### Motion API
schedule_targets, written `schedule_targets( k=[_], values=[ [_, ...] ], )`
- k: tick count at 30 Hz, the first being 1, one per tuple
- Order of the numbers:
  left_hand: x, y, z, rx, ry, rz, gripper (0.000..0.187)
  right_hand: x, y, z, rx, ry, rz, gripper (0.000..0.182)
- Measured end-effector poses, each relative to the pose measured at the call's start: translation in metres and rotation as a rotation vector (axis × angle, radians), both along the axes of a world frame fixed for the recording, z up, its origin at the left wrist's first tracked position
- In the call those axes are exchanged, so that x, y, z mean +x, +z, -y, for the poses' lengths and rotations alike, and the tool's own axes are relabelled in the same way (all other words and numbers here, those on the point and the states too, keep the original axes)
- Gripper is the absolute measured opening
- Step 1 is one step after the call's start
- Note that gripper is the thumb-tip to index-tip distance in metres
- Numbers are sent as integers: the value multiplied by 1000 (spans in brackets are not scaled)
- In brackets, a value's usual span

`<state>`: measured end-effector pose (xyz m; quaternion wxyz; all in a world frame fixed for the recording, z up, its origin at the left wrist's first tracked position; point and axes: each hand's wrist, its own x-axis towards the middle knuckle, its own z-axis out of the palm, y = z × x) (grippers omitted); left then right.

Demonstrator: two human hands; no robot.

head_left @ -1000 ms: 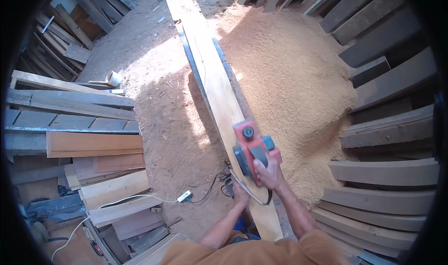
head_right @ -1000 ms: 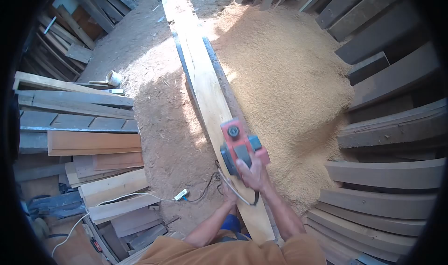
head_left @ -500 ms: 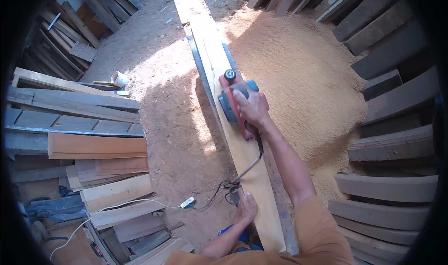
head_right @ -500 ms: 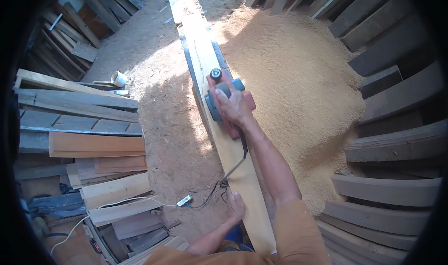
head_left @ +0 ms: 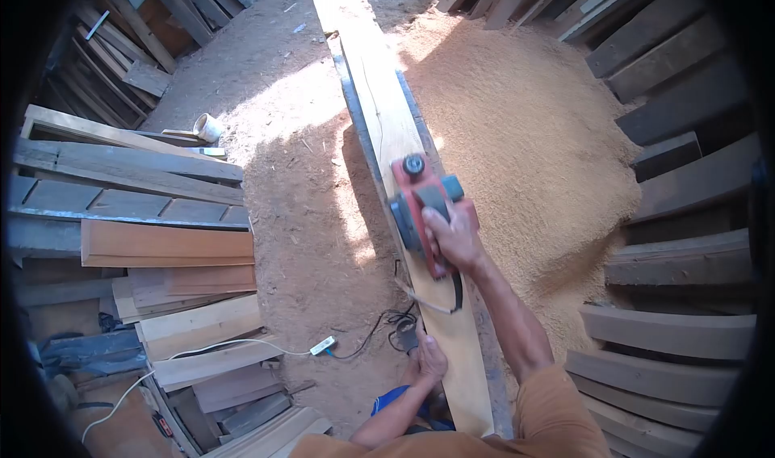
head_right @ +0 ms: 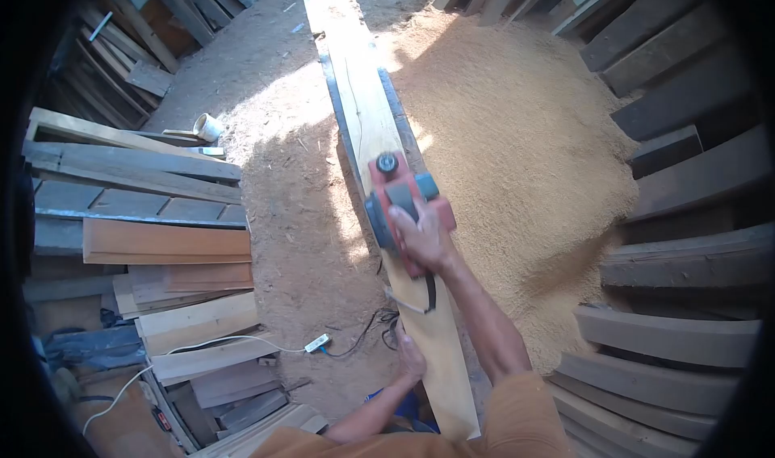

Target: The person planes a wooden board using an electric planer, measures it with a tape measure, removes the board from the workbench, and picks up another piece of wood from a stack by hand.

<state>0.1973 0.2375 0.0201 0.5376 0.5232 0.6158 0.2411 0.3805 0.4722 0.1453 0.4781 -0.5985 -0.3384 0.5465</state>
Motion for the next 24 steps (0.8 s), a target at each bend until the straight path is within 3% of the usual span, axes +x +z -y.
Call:
schedule_targets(
  k=[3,7,11,14,15,16,17,20,24],
  values=[
    [-8,-17,13,18,-10,20,61,-21,3,116,-31,47,57,31],
    [-11,-43,28,36,-11,41,65,-37,-1,146,39,11,284,46],
    [-4,-44,25,76,15,76,69,-25,9,54,-71,53,311,62],
    [9,-8,-2,148,47,111,72,-5,33,-87,-31,107,368,81],
    [9,-7,-4,141,49,110,71,-5,33,-123,-13,19,389,49],
    [10,-6,-4,135,48,108,71,-1,8,-164,105,-88,443,49],
    [10,-7,-4,140,42,86,70,6,13,-191,63,-36,358,51],
    [11,-9,-3,141,38,56,68,17,7,-226,29,-32,353,51],
    [13,-15,1,123,58,35,66,11,-4,-174,93,-68,252,47]
  ],
)
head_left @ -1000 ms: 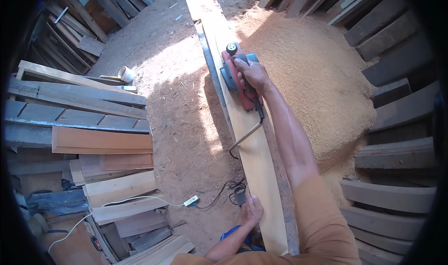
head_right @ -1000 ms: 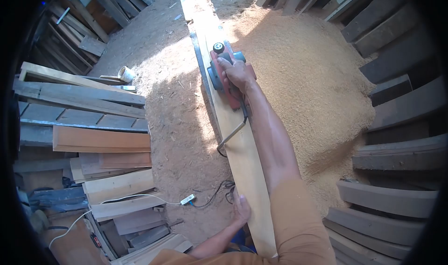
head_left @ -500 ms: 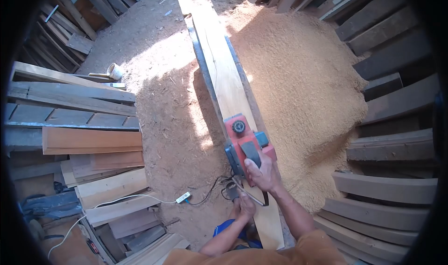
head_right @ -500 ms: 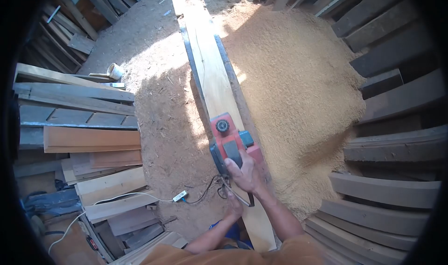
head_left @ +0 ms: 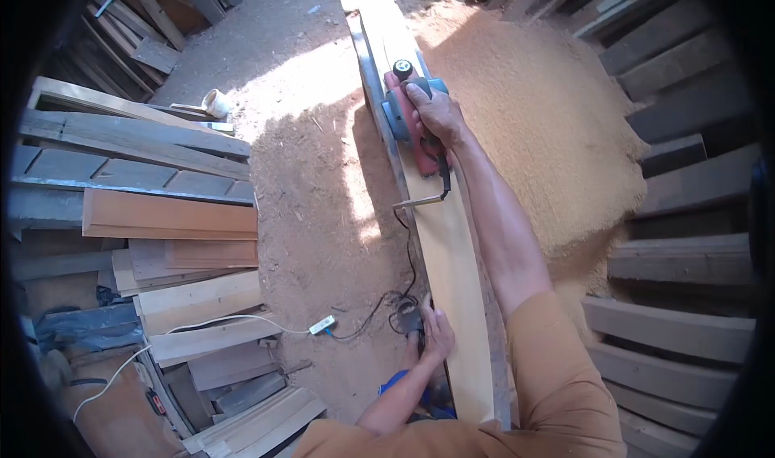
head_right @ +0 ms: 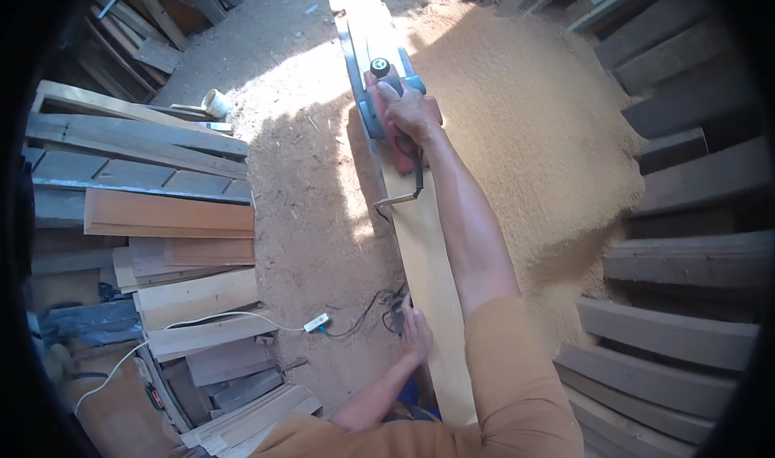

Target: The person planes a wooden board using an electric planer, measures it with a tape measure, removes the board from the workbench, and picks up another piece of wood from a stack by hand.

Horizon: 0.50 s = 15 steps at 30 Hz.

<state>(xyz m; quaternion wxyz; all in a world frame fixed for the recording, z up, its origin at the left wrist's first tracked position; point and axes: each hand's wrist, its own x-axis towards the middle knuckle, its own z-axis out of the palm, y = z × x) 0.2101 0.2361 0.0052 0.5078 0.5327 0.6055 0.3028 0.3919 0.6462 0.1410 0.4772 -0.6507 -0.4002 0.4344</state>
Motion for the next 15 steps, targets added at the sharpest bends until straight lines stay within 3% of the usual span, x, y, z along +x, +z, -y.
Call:
schedule_targets(
  k=[3,7,10,12,15],
  values=[
    [-2,-10,5,-39,10,-11,64,-3,14,83,-182,82,-52,69],
    [-2,-11,0,-63,88,77,62,-13,10,202,-196,49,-178,36],
    [-5,-29,-4,-344,446,440,78,-22,5,289,-160,64,-210,34],
    [-23,-34,-8,-564,743,801,90,-31,-4,347,-134,50,-198,46],
    [-67,-21,7,-788,814,954,96,-37,-10,431,-167,65,-90,67]
  ],
)
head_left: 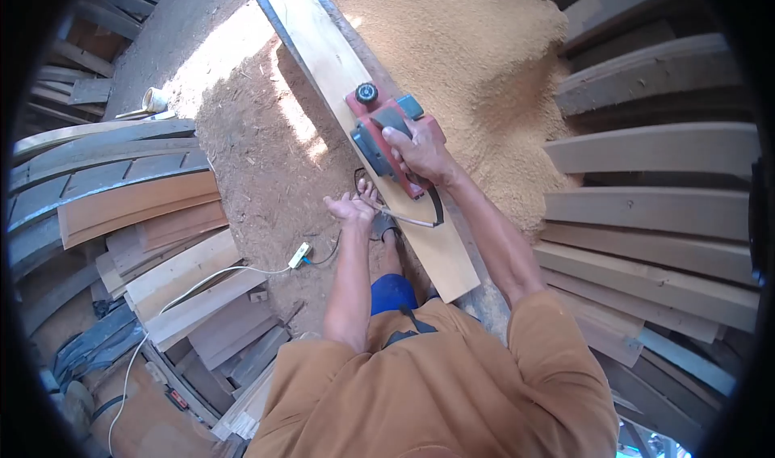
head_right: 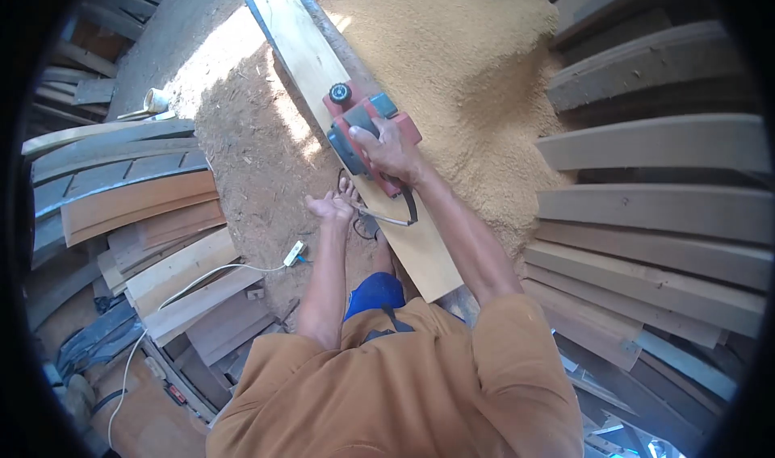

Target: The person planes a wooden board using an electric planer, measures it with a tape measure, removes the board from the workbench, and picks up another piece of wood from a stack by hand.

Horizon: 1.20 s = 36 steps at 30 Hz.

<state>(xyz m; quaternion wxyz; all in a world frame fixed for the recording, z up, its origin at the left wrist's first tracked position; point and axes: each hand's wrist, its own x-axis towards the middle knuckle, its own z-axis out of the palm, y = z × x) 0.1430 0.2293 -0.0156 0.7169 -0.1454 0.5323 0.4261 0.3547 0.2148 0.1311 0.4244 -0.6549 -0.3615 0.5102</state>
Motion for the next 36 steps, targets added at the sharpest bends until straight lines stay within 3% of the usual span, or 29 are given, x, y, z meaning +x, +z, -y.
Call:
schedule_targets(
  k=[4,8,13,17,21,26,36],
  values=[
    [-49,-5,62,-29,22,113,93,-9,4,117,-47,54,64,87],
    [-90,-10,151,-73,-8,75,94,-17,24,241,-114,117,28,85],
    [-120,-25,256,-228,-174,-74,91,-42,16,397,-188,15,63,69],
    [-128,-29,316,-295,-355,-147,91,-56,8,470,-185,-58,6,66],
    [-148,-45,328,-253,-336,-155,85,-60,10,455,-124,-94,91,64],
    [-166,-50,287,-227,-172,-206,83,-55,17,383,-54,-127,128,66],
    [-171,-24,223,-164,16,-204,85,-38,-1,257,107,-113,208,67]
  ],
)
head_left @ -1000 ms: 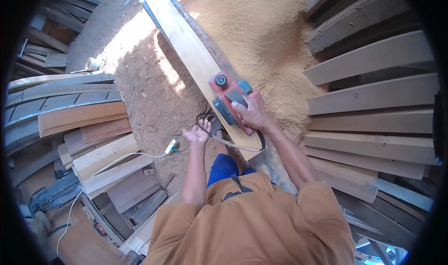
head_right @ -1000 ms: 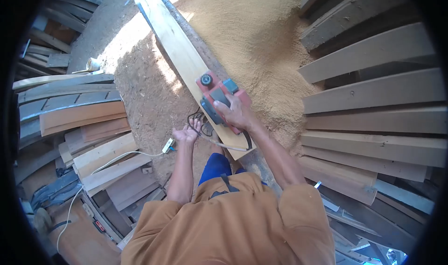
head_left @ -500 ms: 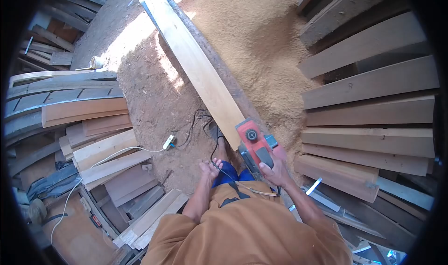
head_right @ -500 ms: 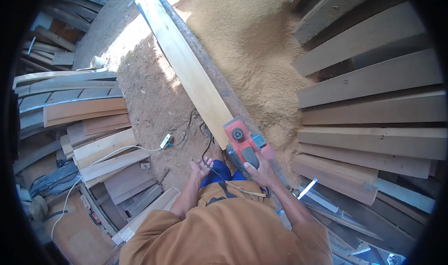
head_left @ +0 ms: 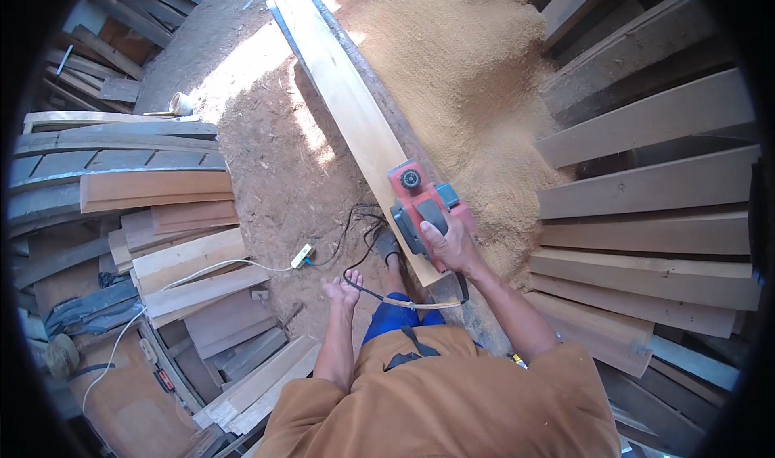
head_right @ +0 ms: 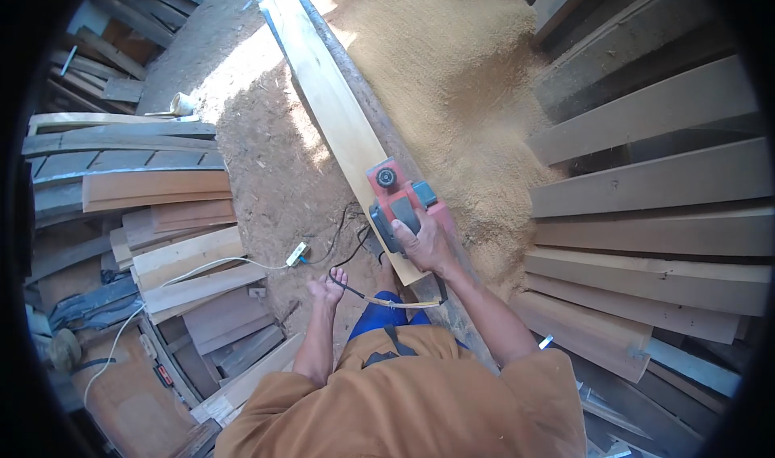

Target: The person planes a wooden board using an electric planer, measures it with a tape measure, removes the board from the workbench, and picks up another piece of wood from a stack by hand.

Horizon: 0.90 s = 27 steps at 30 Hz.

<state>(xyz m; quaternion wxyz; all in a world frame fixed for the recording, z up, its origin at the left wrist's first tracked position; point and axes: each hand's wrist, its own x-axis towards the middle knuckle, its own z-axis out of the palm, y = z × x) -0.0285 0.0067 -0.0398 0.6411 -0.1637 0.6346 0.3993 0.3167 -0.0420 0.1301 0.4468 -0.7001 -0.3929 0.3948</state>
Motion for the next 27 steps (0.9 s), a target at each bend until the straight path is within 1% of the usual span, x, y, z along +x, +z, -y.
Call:
schedule_targets(
  k=[4,7,10,13,14,16,17,19,22,25,27],
  values=[
    [-9,4,-19,26,76,31,87,0,1,-35,101,-24,-35,67],
    [-13,10,-34,41,136,50,86,1,-4,-60,83,-34,-2,67],
    [-19,14,-51,66,174,69,86,7,-4,-83,-40,0,-11,67],
    [-30,14,-69,119,192,117,86,9,-1,-111,-5,-6,-7,68],
    [-34,12,-77,136,190,114,86,10,-2,-120,10,-2,-36,69],
    [-34,25,-94,171,179,108,86,12,-1,-137,40,-2,-93,70],
    [-30,31,-103,164,179,71,86,13,-2,-145,38,-1,-58,71],
    [-31,30,-123,185,169,106,85,18,0,-163,32,3,15,72],
    [-29,38,-151,189,133,106,84,19,3,-187,95,14,-22,75],
    [-20,51,-174,187,81,60,82,24,-11,-209,-53,-2,33,77],
    [-24,47,-187,183,38,50,81,28,-3,-225,-57,26,-22,77]
  ],
)
